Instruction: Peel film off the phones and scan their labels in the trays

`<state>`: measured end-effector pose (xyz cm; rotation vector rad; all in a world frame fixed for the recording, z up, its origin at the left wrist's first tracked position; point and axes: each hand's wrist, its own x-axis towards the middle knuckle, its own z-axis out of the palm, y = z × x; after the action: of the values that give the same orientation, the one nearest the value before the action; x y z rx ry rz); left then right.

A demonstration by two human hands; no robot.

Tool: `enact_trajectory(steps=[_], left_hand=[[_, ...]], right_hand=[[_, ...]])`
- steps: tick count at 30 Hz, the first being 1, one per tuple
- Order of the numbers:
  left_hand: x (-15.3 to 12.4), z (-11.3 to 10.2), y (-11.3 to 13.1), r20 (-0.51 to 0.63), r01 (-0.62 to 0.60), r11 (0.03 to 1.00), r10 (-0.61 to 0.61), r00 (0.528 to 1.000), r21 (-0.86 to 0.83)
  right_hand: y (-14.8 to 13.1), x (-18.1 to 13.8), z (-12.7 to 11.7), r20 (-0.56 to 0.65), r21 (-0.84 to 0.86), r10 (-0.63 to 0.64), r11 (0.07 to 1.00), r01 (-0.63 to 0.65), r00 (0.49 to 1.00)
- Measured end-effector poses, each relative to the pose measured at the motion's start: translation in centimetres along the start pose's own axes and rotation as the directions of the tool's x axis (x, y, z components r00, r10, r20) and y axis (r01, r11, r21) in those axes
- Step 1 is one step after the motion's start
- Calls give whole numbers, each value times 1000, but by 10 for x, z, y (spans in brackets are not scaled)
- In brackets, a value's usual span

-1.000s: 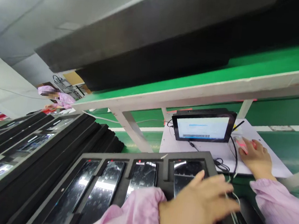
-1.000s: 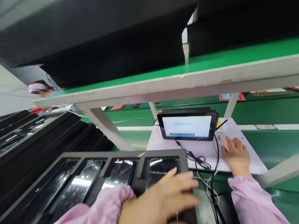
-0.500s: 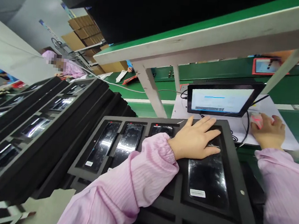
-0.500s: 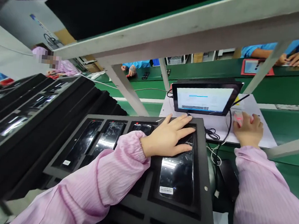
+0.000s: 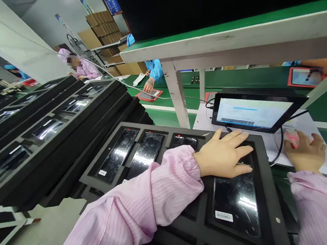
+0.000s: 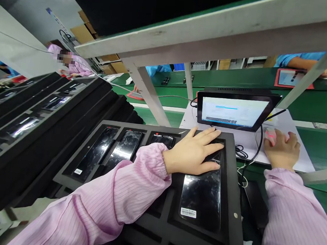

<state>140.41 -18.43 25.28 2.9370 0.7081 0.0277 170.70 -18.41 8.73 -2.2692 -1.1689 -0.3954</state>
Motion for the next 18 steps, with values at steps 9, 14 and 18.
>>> enact_trajectory(steps=[9,14,18], left_hand=[[-6,4,6,-80,16,1000,-18,997,-23],[-17,11,28,-82,24,996,-31,996,-91],[-25,18,39,-160,9,997,-21,987,-72]], right_hand=[[-4,-3,-5,-3,-58,-20,998,20,1000],[-3,-6,-5,55,-83,-64,994,68,996],[3,-5,1,55,-78,-65,995,69,996]])
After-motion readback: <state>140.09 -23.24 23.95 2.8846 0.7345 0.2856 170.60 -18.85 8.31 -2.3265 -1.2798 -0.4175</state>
